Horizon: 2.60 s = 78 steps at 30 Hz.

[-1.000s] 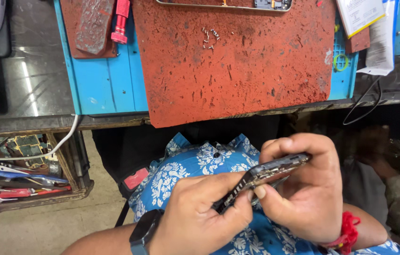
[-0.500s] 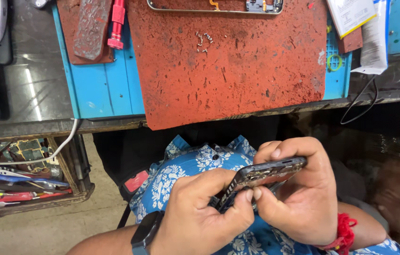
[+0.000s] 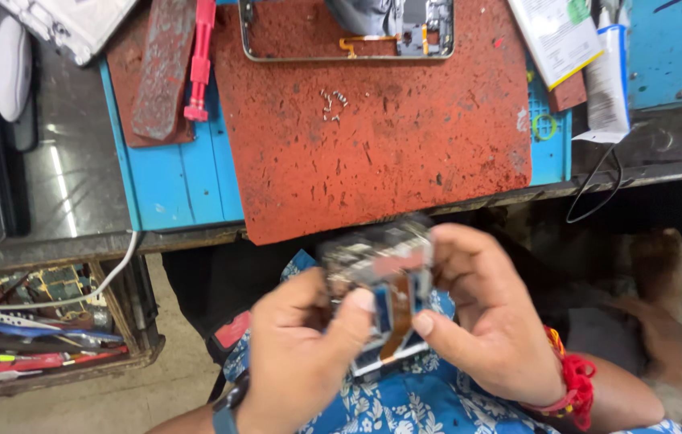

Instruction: The person connects internal ribbon cables to a mobile phone chassis, inserts a battery, applies adhesive from a tube to the frame edges, and uses a thin tool to clear the perimeter before seating the display assembly.

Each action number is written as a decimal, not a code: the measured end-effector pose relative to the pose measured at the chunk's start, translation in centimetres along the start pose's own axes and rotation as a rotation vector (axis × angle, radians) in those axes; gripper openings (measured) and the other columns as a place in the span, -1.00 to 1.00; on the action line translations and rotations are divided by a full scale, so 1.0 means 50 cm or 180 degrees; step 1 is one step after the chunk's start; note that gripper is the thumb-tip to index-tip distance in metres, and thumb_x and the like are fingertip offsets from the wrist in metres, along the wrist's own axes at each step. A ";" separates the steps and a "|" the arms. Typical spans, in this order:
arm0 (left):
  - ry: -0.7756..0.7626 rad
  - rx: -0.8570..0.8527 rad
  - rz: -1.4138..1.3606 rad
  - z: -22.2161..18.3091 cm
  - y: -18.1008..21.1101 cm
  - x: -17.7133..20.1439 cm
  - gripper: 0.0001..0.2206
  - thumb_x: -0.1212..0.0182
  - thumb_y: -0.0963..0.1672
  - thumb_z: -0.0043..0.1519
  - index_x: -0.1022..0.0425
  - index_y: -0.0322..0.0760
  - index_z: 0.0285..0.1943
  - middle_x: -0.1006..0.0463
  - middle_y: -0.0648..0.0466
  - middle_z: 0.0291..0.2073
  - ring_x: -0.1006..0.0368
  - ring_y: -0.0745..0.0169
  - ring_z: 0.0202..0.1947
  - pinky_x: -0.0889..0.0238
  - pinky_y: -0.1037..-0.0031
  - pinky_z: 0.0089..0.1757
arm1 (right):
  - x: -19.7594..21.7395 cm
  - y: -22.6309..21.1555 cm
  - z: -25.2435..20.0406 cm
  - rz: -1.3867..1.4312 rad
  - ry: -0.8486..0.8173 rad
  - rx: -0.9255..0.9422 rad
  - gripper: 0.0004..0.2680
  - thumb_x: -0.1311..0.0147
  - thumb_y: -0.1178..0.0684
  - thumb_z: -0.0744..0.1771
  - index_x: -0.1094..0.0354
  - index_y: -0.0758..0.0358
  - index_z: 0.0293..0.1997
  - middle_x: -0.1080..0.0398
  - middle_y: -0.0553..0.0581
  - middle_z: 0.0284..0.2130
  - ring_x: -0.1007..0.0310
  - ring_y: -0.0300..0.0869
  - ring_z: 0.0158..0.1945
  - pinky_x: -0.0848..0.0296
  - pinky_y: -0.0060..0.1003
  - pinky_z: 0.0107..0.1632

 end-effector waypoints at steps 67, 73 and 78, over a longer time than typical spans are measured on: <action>-0.0630 0.0061 -0.0622 0.058 0.016 -0.040 -0.63 0.03 -0.29 0.37 -0.27 -0.54 0.38 -0.55 -0.06 0.03 -0.48 0.38 0.01 -0.37 0.50 0.07 | 0.058 -0.031 0.015 -0.0930 0.0778 0.0034 -0.57 -0.21 0.33 0.26 -0.25 0.49 0.27 -0.60 0.30 -0.17 -0.62 -0.22 -0.17 -0.62 -0.36 -0.15; -0.0642 0.0058 -0.0678 0.057 0.012 -0.041 -0.66 0.00 -0.28 0.37 -0.30 -0.53 0.34 -0.54 -0.02 0.04 -0.47 0.40 0.04 -0.36 0.49 0.10 | 0.051 -0.032 0.015 -0.1292 0.0901 0.0108 -0.63 -0.26 0.31 0.24 -0.35 0.49 0.17 -0.61 0.27 -0.20 -0.64 -0.23 -0.19 -0.65 -0.37 -0.15; -0.0640 0.0083 -0.0732 0.055 0.004 -0.038 -0.69 -0.01 -0.28 0.38 -0.32 -0.53 0.32 -0.54 -0.01 0.02 -0.45 0.40 0.02 -0.35 0.48 0.09 | 0.047 -0.035 0.009 -0.1522 0.0964 0.0143 -0.66 -0.27 0.31 0.23 -0.41 0.51 0.12 -0.62 0.26 -0.20 -0.64 -0.22 -0.20 -0.65 -0.36 -0.16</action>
Point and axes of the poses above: each hand's wrist, its own z-axis towards the middle knuckle, its own x-axis out of the back of the hand, y = z × x, the point moved 5 cm from there along z, towards the middle knuckle
